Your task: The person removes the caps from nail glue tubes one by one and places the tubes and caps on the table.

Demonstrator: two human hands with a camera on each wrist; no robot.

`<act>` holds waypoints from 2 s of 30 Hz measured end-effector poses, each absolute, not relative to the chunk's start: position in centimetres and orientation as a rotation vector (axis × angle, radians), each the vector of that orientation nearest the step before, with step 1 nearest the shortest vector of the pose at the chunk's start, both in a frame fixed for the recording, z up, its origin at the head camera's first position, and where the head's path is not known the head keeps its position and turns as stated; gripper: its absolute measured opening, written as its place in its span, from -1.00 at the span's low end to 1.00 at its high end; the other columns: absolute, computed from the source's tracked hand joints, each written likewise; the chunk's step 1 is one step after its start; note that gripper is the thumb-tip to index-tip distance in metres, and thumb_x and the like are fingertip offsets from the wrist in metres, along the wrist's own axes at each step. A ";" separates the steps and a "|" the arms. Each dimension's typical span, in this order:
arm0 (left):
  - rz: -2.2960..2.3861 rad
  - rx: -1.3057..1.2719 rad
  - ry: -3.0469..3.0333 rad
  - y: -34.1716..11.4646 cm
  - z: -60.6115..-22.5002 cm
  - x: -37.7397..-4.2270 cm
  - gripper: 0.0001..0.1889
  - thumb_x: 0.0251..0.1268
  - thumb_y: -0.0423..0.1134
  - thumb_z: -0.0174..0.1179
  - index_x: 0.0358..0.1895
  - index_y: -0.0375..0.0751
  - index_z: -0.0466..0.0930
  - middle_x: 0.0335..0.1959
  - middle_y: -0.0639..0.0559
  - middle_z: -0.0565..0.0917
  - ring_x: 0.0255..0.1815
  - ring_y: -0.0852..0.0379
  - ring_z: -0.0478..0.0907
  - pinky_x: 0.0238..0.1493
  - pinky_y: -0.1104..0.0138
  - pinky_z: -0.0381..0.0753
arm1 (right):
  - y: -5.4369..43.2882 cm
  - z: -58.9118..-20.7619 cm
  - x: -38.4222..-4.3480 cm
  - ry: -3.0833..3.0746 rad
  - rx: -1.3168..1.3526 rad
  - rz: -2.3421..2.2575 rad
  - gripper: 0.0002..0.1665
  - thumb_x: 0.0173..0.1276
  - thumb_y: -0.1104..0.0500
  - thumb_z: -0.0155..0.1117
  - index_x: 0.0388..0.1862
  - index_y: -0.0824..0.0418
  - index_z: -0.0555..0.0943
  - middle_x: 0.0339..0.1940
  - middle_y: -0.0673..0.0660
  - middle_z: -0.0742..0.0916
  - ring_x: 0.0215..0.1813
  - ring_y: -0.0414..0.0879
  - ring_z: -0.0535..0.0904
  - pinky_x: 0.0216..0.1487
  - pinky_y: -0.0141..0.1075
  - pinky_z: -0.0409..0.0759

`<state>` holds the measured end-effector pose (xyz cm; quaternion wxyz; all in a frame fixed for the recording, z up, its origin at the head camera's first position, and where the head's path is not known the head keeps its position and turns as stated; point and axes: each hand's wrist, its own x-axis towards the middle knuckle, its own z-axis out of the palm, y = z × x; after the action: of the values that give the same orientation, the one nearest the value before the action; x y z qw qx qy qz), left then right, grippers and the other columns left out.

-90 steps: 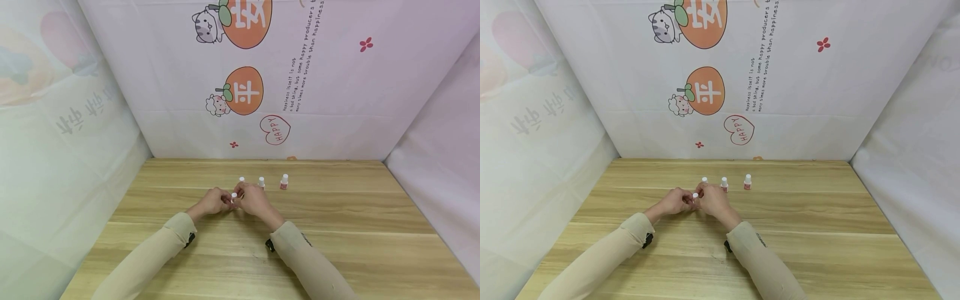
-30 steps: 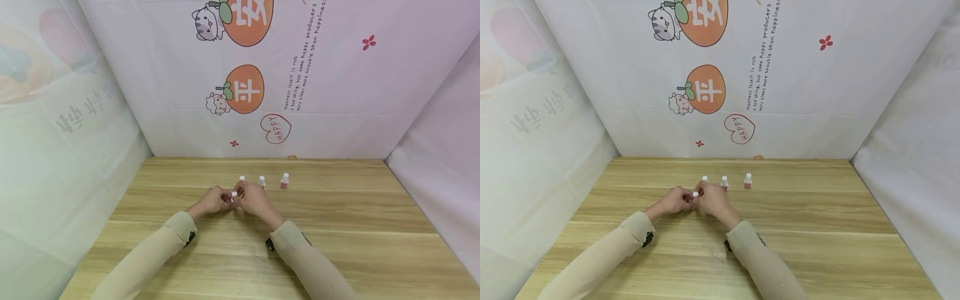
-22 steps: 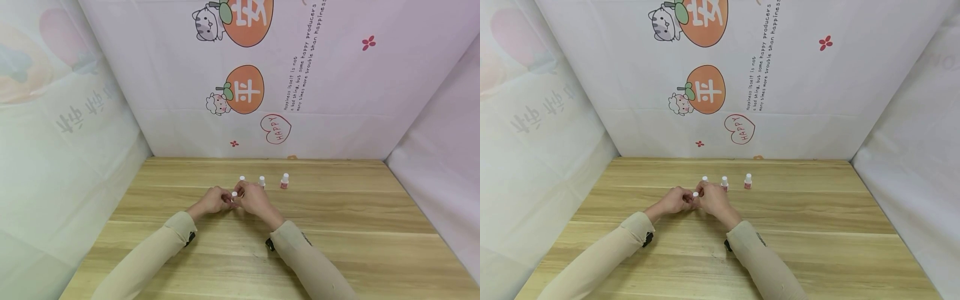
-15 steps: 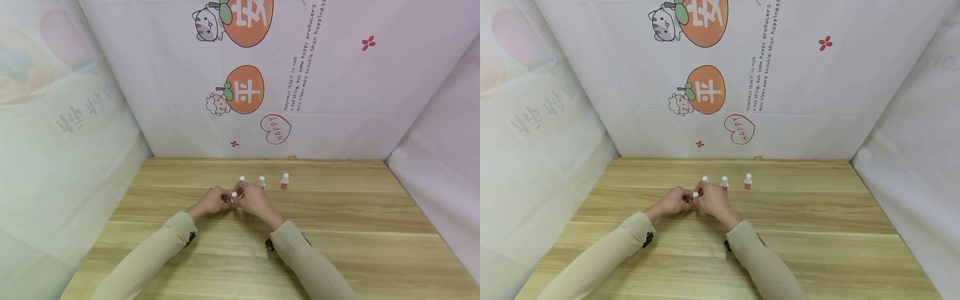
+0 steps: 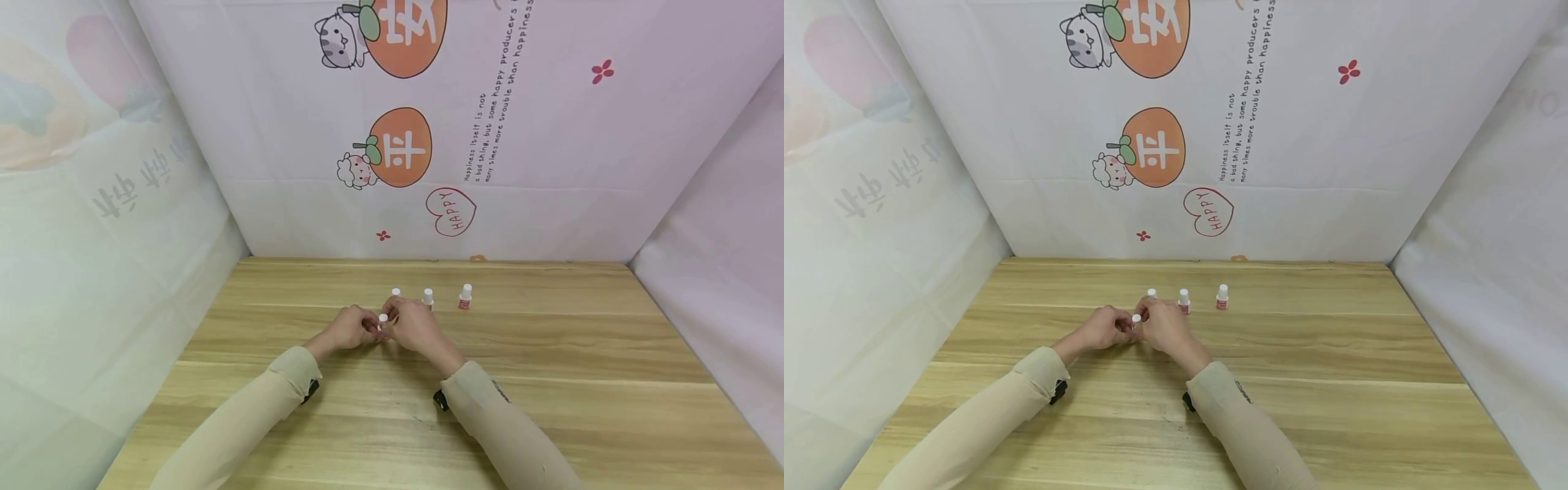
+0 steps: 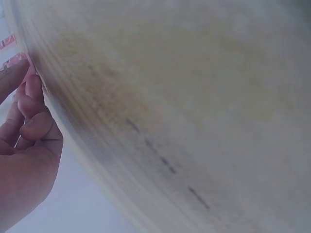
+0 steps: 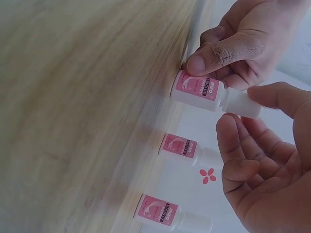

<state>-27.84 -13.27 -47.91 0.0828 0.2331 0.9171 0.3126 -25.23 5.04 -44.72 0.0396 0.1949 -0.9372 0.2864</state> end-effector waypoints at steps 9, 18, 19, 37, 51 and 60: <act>0.934 0.664 2.749 -13.2 -48.1 -27.9 -0.87 0.09 -0.39 0.39 -0.27 -0.14 0.77 -0.43 0.08 0.78 -0.42 0.33 0.56 -0.24 0.40 0.58 | 5.1 -45.0 -25.3 -2.856 0.564 0.904 -0.82 0.21 0.10 0.47 -0.26 0.07 0.64 -0.37 -0.04 0.76 -0.36 -0.21 0.61 -0.28 -0.31 0.54; 0.950 0.654 2.735 -13.2 -48.0 -27.9 -0.89 0.12 -0.40 0.38 -0.28 -0.17 0.76 -0.42 0.07 0.78 -0.41 0.32 0.56 -0.26 0.42 0.57 | 5.1 -44.8 -25.1 -2.841 0.597 0.890 -0.80 0.20 0.10 0.48 -0.24 0.10 0.66 -0.34 -0.01 0.77 -0.33 -0.18 0.63 -0.27 -0.29 0.56; 0.951 0.655 2.731 -13.1 -48.0 -27.9 -0.90 0.13 -0.39 0.38 -0.29 -0.17 0.76 -0.42 0.06 0.78 -0.41 0.32 0.55 -0.27 0.42 0.57 | 5.1 -44.7 -25.2 -2.841 0.593 0.891 -0.80 0.20 0.10 0.48 -0.24 0.10 0.66 -0.34 -0.01 0.77 -0.33 -0.18 0.63 -0.26 -0.29 0.56; 0.930 0.628 2.727 -13.2 -48.1 -27.7 -0.89 0.14 -0.36 0.41 -0.26 -0.13 0.77 -0.41 0.11 0.78 -0.41 0.33 0.54 -0.22 0.40 0.57 | 5.0 -44.8 -25.2 -2.858 0.571 0.892 -0.83 0.22 0.11 0.45 -0.26 0.08 0.65 -0.36 -0.02 0.76 -0.34 -0.19 0.61 -0.26 -0.29 0.54; 0.939 0.638 2.735 -13.3 -48.4 -28.0 -0.86 0.13 -0.37 0.40 -0.23 -0.13 0.78 -0.40 0.09 0.79 -0.40 0.33 0.57 -0.22 0.40 0.59 | 4.9 -44.9 -25.3 -2.851 0.574 0.874 -0.81 0.21 0.09 0.47 -0.24 0.08 0.65 -0.35 -0.03 0.77 -0.34 -0.20 0.62 -0.26 -0.31 0.54; 0.935 0.649 2.740 -13.3 -48.2 -28.0 -0.86 0.13 -0.36 0.41 -0.23 -0.13 0.78 -0.40 0.09 0.78 -0.39 0.33 0.57 -0.23 0.40 0.59 | 4.9 -44.9 -25.3 -2.868 0.588 0.867 -0.81 0.23 0.09 0.45 -0.21 0.07 0.64 -0.32 -0.02 0.77 -0.34 -0.20 0.62 -0.28 -0.32 0.54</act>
<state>-27.97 -13.33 -48.24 0.0872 0.2178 0.9199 0.3141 -25.29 4.89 -44.91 0.0441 0.1924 -0.9384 0.2838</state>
